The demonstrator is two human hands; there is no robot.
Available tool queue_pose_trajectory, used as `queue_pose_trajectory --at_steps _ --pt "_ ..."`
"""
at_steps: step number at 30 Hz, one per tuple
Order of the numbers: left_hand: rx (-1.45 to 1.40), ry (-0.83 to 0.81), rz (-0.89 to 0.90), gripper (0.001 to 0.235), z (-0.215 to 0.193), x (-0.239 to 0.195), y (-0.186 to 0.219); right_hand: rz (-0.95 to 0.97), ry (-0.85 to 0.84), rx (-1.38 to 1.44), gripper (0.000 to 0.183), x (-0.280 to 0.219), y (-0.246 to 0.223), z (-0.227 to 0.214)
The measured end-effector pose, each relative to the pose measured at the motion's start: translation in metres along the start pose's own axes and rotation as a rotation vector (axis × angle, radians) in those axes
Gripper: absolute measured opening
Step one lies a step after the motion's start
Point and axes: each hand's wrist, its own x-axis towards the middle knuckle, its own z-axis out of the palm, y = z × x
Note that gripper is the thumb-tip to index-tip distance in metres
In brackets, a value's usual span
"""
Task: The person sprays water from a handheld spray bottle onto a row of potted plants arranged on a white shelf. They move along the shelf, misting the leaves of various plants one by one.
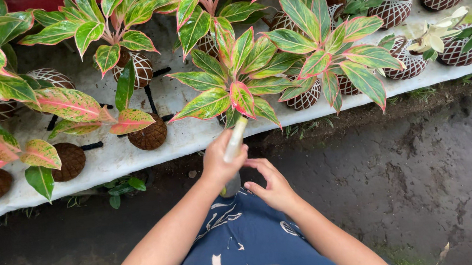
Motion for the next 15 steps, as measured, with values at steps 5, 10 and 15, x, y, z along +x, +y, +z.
queue_pose_trajectory --at_steps 5,10,15 --pt "-0.103 -0.072 0.126 0.034 0.005 -0.016 0.001 0.041 -0.05 -0.092 0.051 -0.006 0.008 -0.003" --pt "0.006 -0.069 -0.014 0.031 0.002 -0.024 -0.005 0.042 -0.104 -0.061 0.05 -0.009 0.009 -0.004" --pt "-0.185 -0.001 0.098 0.03 -0.001 -0.042 -0.014 0.15 -0.162 -0.058 0.049 -0.01 0.006 -0.004"
